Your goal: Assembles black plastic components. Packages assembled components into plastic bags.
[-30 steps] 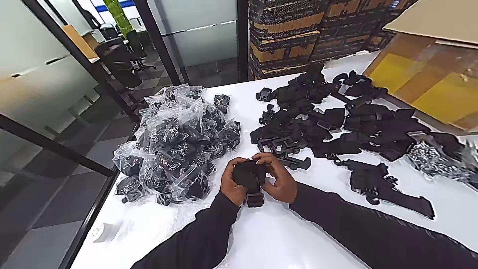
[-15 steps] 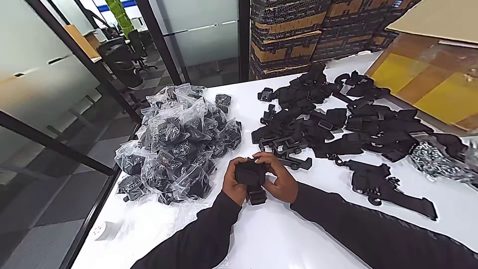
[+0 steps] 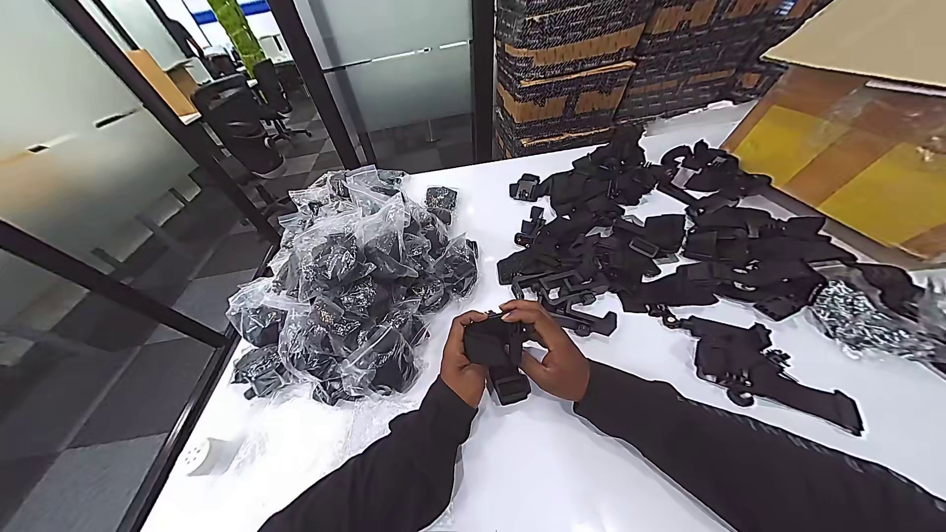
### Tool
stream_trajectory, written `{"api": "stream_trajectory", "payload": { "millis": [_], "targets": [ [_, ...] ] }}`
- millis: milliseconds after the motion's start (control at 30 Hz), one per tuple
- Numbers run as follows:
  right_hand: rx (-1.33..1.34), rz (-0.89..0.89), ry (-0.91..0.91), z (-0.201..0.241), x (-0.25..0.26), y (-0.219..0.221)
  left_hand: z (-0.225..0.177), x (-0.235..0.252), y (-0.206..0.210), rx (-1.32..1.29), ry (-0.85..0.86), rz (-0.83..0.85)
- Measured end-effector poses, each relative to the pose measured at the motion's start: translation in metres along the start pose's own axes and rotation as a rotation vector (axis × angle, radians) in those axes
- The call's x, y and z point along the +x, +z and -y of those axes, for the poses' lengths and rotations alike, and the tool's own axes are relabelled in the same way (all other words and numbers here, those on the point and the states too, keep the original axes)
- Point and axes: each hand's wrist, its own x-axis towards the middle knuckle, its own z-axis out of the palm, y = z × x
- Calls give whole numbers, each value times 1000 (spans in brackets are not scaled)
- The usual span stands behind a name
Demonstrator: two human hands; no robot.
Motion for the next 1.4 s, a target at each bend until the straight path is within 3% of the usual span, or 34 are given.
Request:
{"api": "stream_trajectory", "payload": {
  "millis": [400,800,1400],
  "targets": [
    [82,56,-21,3,-2,1,1,1,-1,69,11,-66],
    [50,-22,-14,1,0,0,5,-1,-2,-96,-20,1],
    [33,-50,-7,0,-1,0,0,-2,2,10,53,28]
  ]
}}
